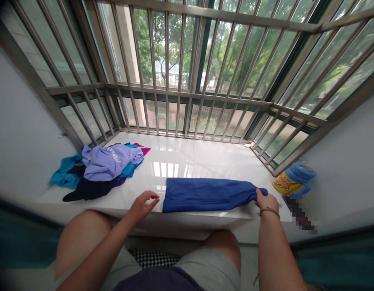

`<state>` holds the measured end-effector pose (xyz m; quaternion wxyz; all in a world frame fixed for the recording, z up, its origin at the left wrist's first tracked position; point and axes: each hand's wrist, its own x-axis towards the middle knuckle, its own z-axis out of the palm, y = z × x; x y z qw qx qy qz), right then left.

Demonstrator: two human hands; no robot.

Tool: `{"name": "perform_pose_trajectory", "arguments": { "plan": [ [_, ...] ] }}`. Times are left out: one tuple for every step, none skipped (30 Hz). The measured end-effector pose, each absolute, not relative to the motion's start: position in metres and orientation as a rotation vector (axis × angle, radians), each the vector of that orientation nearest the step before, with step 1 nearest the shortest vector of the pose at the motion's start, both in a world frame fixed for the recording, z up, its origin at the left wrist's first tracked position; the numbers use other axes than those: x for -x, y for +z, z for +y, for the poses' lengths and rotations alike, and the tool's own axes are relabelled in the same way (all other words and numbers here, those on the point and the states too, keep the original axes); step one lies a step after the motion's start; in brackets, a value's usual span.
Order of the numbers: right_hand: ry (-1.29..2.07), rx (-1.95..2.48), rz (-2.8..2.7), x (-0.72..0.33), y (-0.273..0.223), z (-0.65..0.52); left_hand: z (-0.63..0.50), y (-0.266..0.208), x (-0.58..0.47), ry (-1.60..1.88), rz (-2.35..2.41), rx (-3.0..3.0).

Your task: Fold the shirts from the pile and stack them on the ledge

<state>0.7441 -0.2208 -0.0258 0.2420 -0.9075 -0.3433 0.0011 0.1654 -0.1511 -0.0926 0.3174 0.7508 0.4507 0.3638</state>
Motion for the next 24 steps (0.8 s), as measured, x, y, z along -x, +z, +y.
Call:
{"name": "perform_pose_trajectory", "arguments": {
  "plan": [
    [-0.025,2.519,-0.895,-0.741,-0.016,-0.217,-0.16,-0.087,-0.179,0.911,1.054,-2.034],
    [-0.069,2.534,-0.868,-0.732,-0.006,-0.211,-0.167,-0.082,-0.192,0.876,0.948,-2.061],
    [-0.126,2.531,-0.862,-0.717,0.004,-0.205,-0.173,-0.077,-0.203,0.852,0.885,-2.056],
    [-0.19,2.5,-0.898,-0.696,0.012,-0.198,-0.176,-0.074,-0.213,0.843,0.871,-2.018],
    [-0.23,2.454,-0.954,-0.67,0.019,-0.191,-0.178,-0.071,-0.222,0.853,0.904,-1.949],
    [-0.237,2.4,-1.052,-0.64,0.023,-0.185,-0.177,-0.07,-0.228,0.867,0.961,-1.848],
    [-0.228,2.322,-1.197,-0.607,0.023,-0.181,-0.176,-0.07,-0.234,0.872,1.026,-1.72],
    [-0.227,2.213,-1.376,-0.573,0.018,-0.177,-0.172,-0.072,-0.238,0.863,1.082,-1.578],
    [-0.207,2.088,-1.587,-0.539,0.01,-0.176,-0.169,-0.076,-0.241,0.843,1.121,-1.433],
    [-0.163,1.969,-1.795,-0.508,-0.002,-0.175,-0.165,-0.081,-0.243,0.816,1.144,-1.296],
    [-0.105,1.863,-1.956,-0.479,-0.018,-0.177,-0.162,-0.087,-0.244,0.787,1.155,-1.178],
    [-0.041,1.757,-2.078,-0.455,-0.036,-0.179,-0.159,-0.093,-0.244,0.768,1.161,-1.083],
    [0.033,1.635,-2.195,-0.435,-0.055,-0.182,-0.157,-0.099,-0.244,0.762,1.167,-1.011],
    [0.103,1.532,-2.276,-0.42,-0.073,-0.185,-0.157,-0.105,-0.243,0.767,1.174,-0.957],
    [0.154,1.473,-2.306,-0.411,-0.091,-0.188,-0.157,-0.11,-0.241,0.781,1.175,-0.916],
    [0.192,1.439,-2.313,-0.405,-0.105,-0.191,-0.158,-0.115,-0.24,0.8,1.168,-0.884],
    [0.216,1.427,-2.304,-0.403,-0.117,-0.193,-0.159,-0.118,-0.238,0.82,1.155,-0.859],
    [0.23,1.427,-2.288,-0.403,-0.125,-0.195,-0.16,-0.12,-0.237,0.832,1.143,-0.841],
    [0.239,1.429,-2.275,-0.404,-0.13,-0.197,-0.16,-0.121,-0.237,0.836,1.13,-0.832],
    [0.249,1.427,-2.27,-0.406,-0.131,-0.199,-0.16,-0.121,-0.236,0.835,1.123,-0.832],
    [0.259,1.422,-2.272,-0.407,-0.129,-0.2,-0.159,-0.121,-0.236,0.825,1.126,-0.839],
    [0.273,1.409,-2.279,-0.409,-0.124,-0.202,-0.157,-0.12,-0.236,0.81,1.139,-0.85],
    [0.288,1.384,-2.296,-0.41,-0.117,-0.203,-0.156,-0.119,-0.236,0.791,1.153,-0.869],
    [0.298,1.353,-2.312,-0.412,-0.109,-0.203,-0.153,-0.118,-0.237,0.773,1.167,-0.891]
  ]
}}
